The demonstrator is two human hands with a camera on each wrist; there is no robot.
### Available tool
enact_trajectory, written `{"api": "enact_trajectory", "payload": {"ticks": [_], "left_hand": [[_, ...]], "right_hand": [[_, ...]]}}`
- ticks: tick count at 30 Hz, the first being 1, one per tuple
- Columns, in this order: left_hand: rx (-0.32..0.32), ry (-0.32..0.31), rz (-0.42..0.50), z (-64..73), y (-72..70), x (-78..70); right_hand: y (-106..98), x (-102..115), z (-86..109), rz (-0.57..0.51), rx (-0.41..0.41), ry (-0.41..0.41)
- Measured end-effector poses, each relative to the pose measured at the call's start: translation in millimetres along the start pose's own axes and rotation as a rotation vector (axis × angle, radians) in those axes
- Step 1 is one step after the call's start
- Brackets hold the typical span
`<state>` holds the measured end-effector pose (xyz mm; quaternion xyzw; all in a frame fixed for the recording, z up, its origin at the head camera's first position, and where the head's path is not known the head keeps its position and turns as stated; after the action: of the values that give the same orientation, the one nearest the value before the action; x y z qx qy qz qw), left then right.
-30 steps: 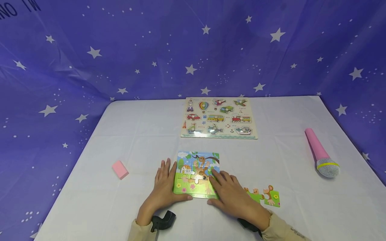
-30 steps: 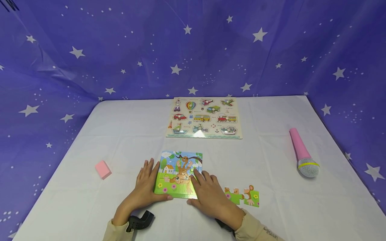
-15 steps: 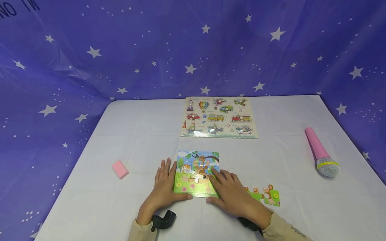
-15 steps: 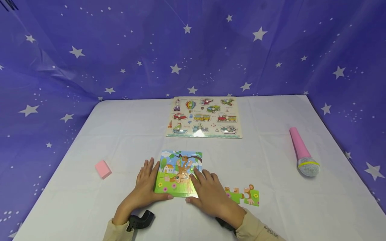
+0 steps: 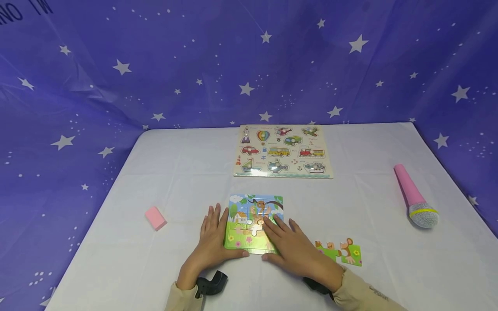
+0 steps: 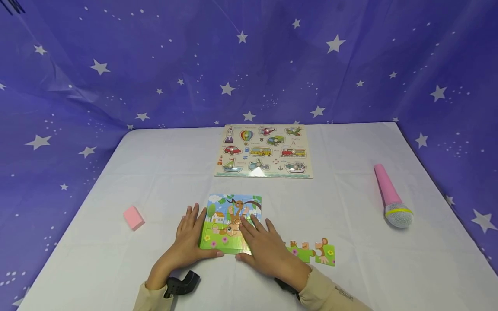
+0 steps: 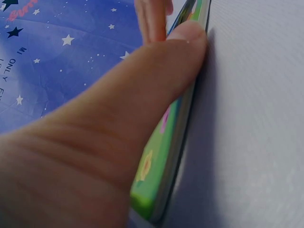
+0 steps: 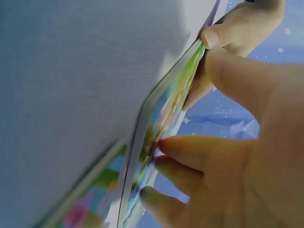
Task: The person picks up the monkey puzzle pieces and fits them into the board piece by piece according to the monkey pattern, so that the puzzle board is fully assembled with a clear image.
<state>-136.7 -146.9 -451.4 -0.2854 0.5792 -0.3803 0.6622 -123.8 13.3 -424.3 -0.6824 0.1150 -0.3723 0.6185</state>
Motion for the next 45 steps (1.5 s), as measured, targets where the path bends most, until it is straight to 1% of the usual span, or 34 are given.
{"api": "enact_trajectory", "payload": {"ticks": [4, 9, 12, 17, 22, 25, 27, 31, 35, 40, 45], "left_hand": [[0.000, -0.002, -0.007, -0.1, 0.2, 0.7], [0.000, -0.003, -0.002, -0.2, -0.1, 1.2], [0.004, -0.001, 0.001, 0.0, 0.1, 0.6], [0.003, -0.002, 0.010, 0.2, 0.0, 0.0], [0.001, -0.006, 0.018, 0.2, 0.1, 0.6], [-0.001, -0.008, 0.021, 0.0, 0.0, 0.8], [-0.002, -0.008, 0.023, 0.0, -0.3, 0.4], [-0.001, -0.007, 0.020, 0.0, -0.6, -0.2], [0.000, -0.009, 0.015, 0.6, -0.8, -0.3], [-0.002, -0.008, 0.010, 0.9, -0.9, 0.1], [-0.001, -0.010, 0.011, 0.1, -0.1, 0.7]], "right_hand": [[5, 0, -0.4, 0.009, 0.045, -0.003], [3, 0, -0.8, 0.007, 0.037, -0.011], [-1, 0, -0.9, 0.001, -0.001, -0.016], [-12, -4, 3.1, 0.016, -0.099, -0.017], [-26, -11, 15.7, 0.049, -0.188, 0.019], [-31, -18, 24.7, 0.069, -0.218, 0.054], [-32, -23, 30.3, 0.085, -0.219, 0.081], [-31, -35, 40.6, 0.096, -0.193, 0.134], [-32, -44, 48.4, 0.097, -0.194, 0.165], [-33, -46, 50.9, 0.099, -0.202, 0.170], [-29, -47, 49.7, 0.095, -0.188, 0.184]]}}
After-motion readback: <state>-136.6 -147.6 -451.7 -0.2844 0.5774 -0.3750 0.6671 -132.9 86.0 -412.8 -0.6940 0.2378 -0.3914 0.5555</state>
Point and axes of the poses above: each hand's wrist, its own z-axis away from the middle knuckle, its own y-axis out of the palm, x = y × z, the point moved 9 cm from there along -z, towards the middle knuckle, and after that the axes turned 9 degrees about -y, right-handed, at the moved point
